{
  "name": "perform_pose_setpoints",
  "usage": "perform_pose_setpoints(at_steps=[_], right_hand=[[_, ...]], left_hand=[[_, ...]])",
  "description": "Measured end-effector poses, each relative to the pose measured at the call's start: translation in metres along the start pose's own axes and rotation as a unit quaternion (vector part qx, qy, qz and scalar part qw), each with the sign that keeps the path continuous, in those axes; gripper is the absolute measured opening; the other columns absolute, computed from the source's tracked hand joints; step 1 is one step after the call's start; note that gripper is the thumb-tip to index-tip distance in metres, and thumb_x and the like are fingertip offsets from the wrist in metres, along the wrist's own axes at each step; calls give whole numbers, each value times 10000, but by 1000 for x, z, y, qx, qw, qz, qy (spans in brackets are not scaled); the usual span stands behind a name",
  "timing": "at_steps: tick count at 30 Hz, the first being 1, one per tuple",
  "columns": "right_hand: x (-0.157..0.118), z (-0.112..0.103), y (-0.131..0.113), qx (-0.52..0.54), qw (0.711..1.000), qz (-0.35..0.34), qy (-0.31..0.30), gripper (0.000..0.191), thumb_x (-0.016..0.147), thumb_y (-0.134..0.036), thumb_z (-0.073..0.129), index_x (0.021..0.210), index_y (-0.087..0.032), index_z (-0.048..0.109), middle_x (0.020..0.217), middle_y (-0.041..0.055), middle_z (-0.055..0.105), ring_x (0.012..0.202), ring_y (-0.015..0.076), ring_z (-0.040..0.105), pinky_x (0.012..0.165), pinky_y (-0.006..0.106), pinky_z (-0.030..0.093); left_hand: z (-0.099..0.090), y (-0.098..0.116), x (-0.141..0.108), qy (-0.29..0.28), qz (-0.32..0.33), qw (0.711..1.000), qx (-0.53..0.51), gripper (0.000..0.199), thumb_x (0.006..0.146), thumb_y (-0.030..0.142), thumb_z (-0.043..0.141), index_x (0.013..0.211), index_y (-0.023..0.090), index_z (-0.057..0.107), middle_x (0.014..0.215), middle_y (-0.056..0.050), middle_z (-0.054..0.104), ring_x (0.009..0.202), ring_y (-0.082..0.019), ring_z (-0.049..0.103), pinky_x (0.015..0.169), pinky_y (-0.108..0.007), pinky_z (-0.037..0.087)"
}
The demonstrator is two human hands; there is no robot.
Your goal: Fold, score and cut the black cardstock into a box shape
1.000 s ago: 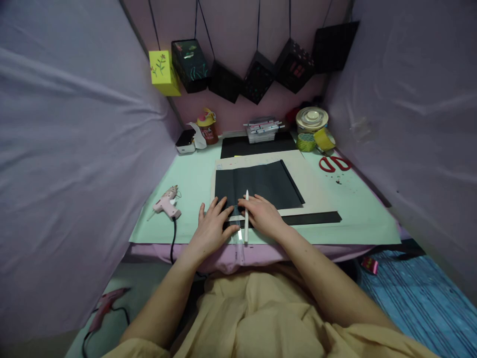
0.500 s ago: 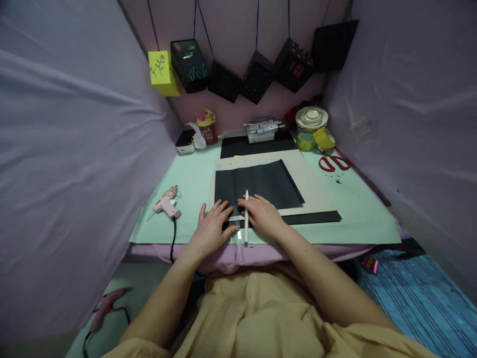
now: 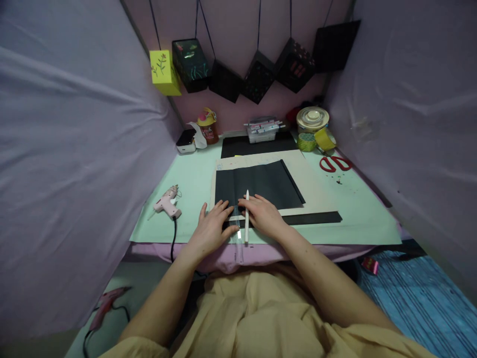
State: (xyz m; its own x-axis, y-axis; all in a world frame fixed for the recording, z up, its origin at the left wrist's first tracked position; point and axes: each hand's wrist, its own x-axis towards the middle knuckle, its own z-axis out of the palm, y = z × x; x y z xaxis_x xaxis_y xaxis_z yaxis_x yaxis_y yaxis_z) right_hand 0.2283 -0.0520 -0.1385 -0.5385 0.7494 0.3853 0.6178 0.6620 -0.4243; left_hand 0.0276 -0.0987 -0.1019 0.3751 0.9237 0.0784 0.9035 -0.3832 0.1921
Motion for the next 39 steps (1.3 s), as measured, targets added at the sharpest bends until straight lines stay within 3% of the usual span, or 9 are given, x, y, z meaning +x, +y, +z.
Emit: perform_pose_setpoints(at_steps=[33,36,39], right_hand=[[0,0,1,27,1000,6,3,345,923,-215,512,1262,-252,566,1273,59,642,1261,223,529,1110,485,356],[1,-7,-2,69,997,23,35,368,952,-271,476,1316,-246,529,1233,72,655,1171,225,584,1035,455,426],[8,-18,-10,122,985,53,107,368,976,-339,414,1302,-228,546,1126,85,674,1016,211,628,885,375,497]], left_hand=[[-4,3,0,-9,0,1000,7,534,922,462,525,1375,183,479,1492,-133,427,1421,-276,312,1166,-582,87],[-4,3,0,-9,0,1000,11,528,923,466,521,1366,181,489,1489,-140,429,1417,-280,318,1165,-580,86],[-4,3,-1,-8,3,1000,13,526,926,471,512,1367,186,488,1492,-139,425,1417,-281,317,1164,-581,81]])
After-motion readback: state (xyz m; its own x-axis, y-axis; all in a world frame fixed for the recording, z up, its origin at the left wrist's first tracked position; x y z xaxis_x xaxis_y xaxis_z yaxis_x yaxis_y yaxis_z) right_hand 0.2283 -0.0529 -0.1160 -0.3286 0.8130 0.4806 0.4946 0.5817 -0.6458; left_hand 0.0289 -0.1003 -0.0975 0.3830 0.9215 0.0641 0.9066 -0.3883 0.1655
